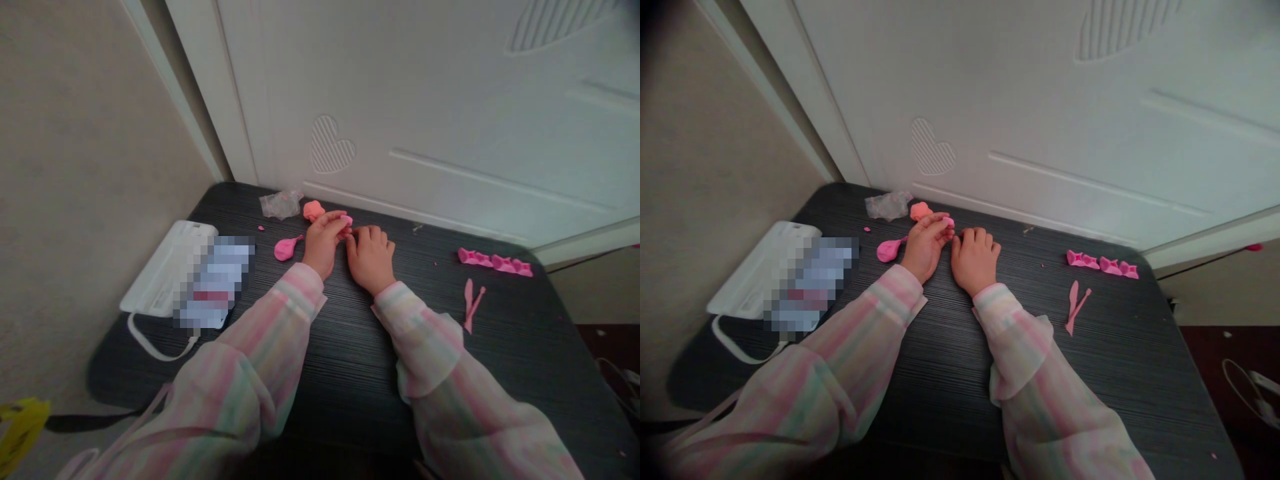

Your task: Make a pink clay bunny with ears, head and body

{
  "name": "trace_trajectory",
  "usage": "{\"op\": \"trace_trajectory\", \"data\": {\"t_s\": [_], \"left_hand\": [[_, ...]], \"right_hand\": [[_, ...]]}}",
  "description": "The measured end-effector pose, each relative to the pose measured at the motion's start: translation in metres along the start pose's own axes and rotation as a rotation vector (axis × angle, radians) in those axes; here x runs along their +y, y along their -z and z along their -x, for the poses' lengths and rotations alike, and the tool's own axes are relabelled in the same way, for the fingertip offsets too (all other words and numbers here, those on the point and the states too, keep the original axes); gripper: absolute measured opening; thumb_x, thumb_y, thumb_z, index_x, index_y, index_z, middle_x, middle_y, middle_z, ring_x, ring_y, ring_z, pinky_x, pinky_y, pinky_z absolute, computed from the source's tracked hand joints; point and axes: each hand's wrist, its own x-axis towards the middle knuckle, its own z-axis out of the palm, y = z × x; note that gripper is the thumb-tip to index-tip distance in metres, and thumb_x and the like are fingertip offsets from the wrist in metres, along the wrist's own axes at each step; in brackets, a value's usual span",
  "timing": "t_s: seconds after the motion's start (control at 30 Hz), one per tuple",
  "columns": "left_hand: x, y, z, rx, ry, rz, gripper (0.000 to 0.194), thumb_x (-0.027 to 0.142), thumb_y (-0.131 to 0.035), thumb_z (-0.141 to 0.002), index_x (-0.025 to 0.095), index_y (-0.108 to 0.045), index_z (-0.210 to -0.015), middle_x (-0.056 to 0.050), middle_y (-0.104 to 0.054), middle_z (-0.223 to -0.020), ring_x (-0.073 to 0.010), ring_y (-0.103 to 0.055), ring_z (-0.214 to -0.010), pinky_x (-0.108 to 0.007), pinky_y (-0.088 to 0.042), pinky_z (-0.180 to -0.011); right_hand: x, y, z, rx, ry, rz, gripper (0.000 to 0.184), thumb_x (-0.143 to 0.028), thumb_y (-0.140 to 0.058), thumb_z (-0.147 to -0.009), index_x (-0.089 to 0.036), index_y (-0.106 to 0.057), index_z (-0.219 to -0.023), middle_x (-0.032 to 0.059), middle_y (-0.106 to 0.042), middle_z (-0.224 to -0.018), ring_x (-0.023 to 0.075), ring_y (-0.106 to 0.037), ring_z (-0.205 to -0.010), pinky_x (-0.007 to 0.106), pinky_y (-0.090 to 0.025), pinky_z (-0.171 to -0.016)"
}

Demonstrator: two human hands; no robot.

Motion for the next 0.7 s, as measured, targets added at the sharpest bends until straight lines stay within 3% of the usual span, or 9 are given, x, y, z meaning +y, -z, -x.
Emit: {"op": "trace_trajectory", "data": {"t_s": [0.2,0.27,0.43,0.57,0.7], "left_hand": [[0.002,0.0,0.001,-0.002,0.009,-0.017,0.016,0.016,-0.062,-0.059,0.014,-0.056,-0.074,0.003,-0.059,-0.065,-0.0047,-0.053,-0.057,-0.02,-0.041,-0.062],[0.002,0.001,0.001,-0.009,0.012,-0.026,0.017,0.016,-0.062,-0.059,0.014,-0.056,-0.075,0.003,-0.059,-0.066,-0.0045,-0.054,-0.058,-0.02,-0.041,-0.062],[0.003,0.0,0.003,-0.061,0.041,-0.071,0.018,0.017,-0.063,-0.06,0.014,-0.057,-0.076,0.004,-0.059,-0.066,-0.0039,-0.053,-0.059,-0.02,-0.04,-0.064],[0.003,-0.001,0.006,-0.173,0.121,-0.153,0.017,0.017,-0.066,-0.058,0.013,-0.059,-0.073,0.002,-0.061,-0.067,-0.0049,-0.054,-0.059,-0.021,-0.04,-0.065],[0.004,-0.003,0.012,-0.281,0.206,-0.245,0.016,0.016,-0.068,-0.056,0.012,-0.061,-0.07,0.002,-0.062,-0.066,-0.0056,-0.054,-0.06,-0.021,-0.04,-0.065]], "right_hand": [[0.018,0.01,-0.009,0.055,-0.028,-0.235,0.04,-0.038,-0.021,-0.087,-0.016,-0.053,-0.094,0.0093,-0.058,-0.097,0.0176,-0.053,-0.091,0.034,-0.041,-0.077],[0.023,0.018,-0.004,0.037,0.0,-0.286,0.039,-0.04,-0.025,-0.086,-0.016,-0.054,-0.095,0.0089,-0.059,-0.097,0.0165,-0.055,-0.09,0.032,-0.042,-0.077],[0.034,0.035,0.032,-0.062,0.105,-0.245,0.041,-0.049,-0.055,-0.07,-0.019,-0.058,-0.098,0.0103,-0.059,-0.104,0.0246,-0.052,-0.097,0.042,-0.039,-0.083],[0.038,0.034,0.055,-0.089,0.167,-0.086,0.037,-0.044,-0.056,-0.07,-0.019,-0.058,-0.098,0.0117,-0.057,-0.11,0.0284,-0.048,-0.104,0.048,-0.035,-0.085],[0.04,0.034,0.058,-0.081,0.133,-0.216,0.025,-0.034,-0.058,-0.072,-0.019,-0.056,-0.092,0.008,-0.061,-0.101,0.0245,-0.053,-0.096,0.044,-0.037,-0.085]]}}
